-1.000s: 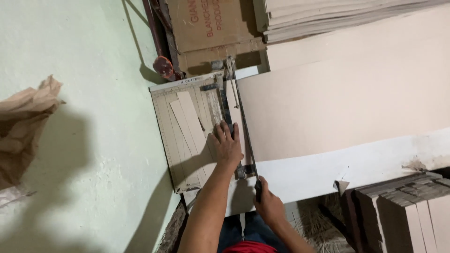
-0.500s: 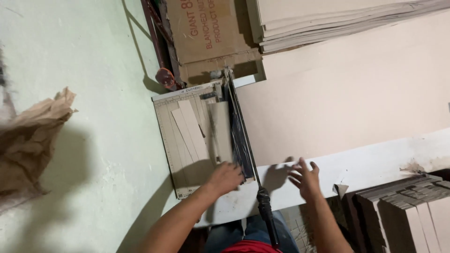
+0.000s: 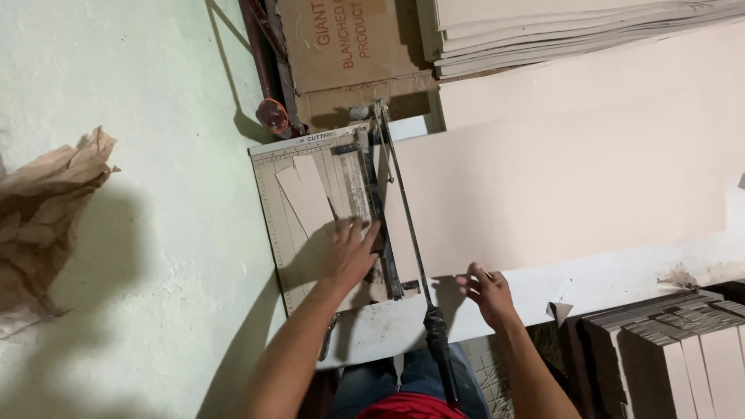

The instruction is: The person uses a manual paper cutter to slice large sheets of cardboard into smaller rectangular pieces. They repeatedly position the cardboard against the cutter's guide, pull the lever to make the cut, and then stack the resulting pieces on a nearby table.

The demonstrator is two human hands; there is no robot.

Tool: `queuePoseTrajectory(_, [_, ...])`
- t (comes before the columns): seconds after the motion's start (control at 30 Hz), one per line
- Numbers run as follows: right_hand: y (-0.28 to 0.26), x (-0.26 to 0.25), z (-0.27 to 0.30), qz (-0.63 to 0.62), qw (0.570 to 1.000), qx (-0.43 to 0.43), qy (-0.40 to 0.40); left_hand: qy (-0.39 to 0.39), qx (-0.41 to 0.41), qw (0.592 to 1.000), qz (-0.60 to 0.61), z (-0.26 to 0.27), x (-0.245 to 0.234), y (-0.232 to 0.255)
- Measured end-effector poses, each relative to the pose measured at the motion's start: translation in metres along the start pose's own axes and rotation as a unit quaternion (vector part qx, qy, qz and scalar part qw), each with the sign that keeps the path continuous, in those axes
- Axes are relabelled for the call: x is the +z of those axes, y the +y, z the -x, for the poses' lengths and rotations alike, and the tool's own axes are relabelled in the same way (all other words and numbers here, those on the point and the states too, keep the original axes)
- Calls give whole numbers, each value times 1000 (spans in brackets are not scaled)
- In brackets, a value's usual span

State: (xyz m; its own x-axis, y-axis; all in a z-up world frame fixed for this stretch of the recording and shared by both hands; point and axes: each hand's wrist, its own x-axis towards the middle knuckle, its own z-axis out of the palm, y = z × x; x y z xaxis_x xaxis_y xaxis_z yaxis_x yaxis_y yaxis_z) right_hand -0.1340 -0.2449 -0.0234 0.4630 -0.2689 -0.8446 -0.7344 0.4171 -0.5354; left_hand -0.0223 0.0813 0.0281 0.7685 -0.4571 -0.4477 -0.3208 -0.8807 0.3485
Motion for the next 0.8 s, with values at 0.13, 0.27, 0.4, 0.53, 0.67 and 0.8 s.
queuePoseTrajectory(0.13, [3, 3, -14, 34, 999, 5, 5, -70, -99, 991, 54, -25, -15, 35])
queuePoseTrajectory(0.27, [-12, 10, -6, 90, 996, 18, 4, -88, -153, 983, 39, -40, -2, 59])
queuePoseTrajectory(0.4, [-28, 32, 26, 457, 883, -6, -105, -142, -193, 970, -33, -45, -12, 70])
queuePoseTrajectory(0.53, [-110, 108, 200, 617, 776, -55, -120, -121, -193, 971, -69, -65, 35, 54])
queuePoseTrajectory(0.67, [-14, 83, 178, 736, 660, -62, -137, -169, -203, 961, -81, -66, 25, 58])
queuePoseTrajectory(0.8, [98, 47, 92, 679, 710, -168, -74, -163, -194, 965, -71, -63, 22, 59])
